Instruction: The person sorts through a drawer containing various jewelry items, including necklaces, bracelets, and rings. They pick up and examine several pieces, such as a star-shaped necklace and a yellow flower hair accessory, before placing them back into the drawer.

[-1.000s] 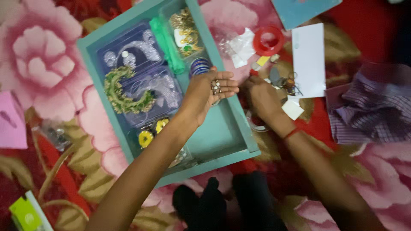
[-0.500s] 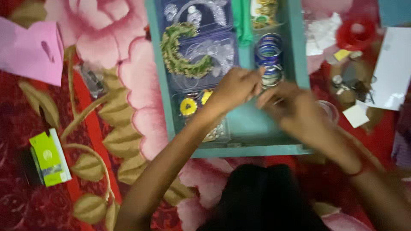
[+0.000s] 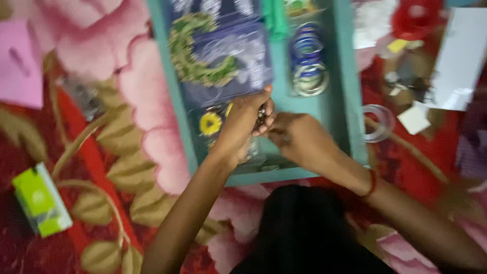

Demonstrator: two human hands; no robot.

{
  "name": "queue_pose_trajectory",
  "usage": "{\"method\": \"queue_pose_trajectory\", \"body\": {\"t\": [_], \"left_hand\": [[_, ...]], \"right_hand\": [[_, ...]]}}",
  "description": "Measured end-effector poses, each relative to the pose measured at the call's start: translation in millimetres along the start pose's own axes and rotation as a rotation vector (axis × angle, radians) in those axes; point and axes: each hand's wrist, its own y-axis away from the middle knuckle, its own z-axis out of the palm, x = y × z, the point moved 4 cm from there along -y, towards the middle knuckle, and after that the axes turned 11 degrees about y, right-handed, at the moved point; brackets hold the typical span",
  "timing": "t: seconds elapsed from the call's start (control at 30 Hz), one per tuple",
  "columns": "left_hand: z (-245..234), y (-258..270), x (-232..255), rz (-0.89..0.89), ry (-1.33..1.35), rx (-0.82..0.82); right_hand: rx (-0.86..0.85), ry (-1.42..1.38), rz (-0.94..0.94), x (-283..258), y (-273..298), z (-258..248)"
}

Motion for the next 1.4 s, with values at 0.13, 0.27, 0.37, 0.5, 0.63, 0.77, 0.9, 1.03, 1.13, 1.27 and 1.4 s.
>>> {"method": "queue_pose_trajectory", "body": {"t": [0.13, 0.27, 0.37, 0.5, 0.63, 0.77, 0.9, 1.03, 1.13, 1.27, 1.4], "left_hand": [[85, -39, -18, -0.100, 0.211, -0.222], [159, -77, -44, -0.182, 0.400, -0.561], [186, -104, -56, -0.117, 0.429, -0.502], [186, -118, -68, -0.134, 0.416, -0.409], [178, -113, -60, -0.064, 0.326, -0.364], [160, -94, -42, -0.015, 0.204, -0.312], [148, -82, -31, 0.030, 0.235, -0.335], [140, -74, -33, 0.015, 0.257, -0.314], [129, -68, -37, 0.008, 0.264, -0.293], [108, -63, -39, 0.015, 0.314, -0.262], [70, -61, -48, -0.014, 0.312, -0.144]], "right_hand": [[0.396, 0.028, 0.438, 63, 50, -99], [0.518, 0.183, 0.485, 134, 76, -164], [0.488, 0.174, 0.328, 167, 74, -162], [0.444, 0.589, 0.398, 198, 62, -155], [0.279, 0.216, 0.584, 224, 45, -166], [0.131, 0.094, 0.646, 214, 51, -191], [0.277, -0.450, 0.633, 180, 62, -205], [0.341, -0.642, 0.453, 136, 47, -209], [0.435, -0.797, 0.393, 107, 37, -199], [0.442, -1.040, 0.406, 79, 17, -165], [0.082, -0.699, 0.638, 70, 7, -115]]}}
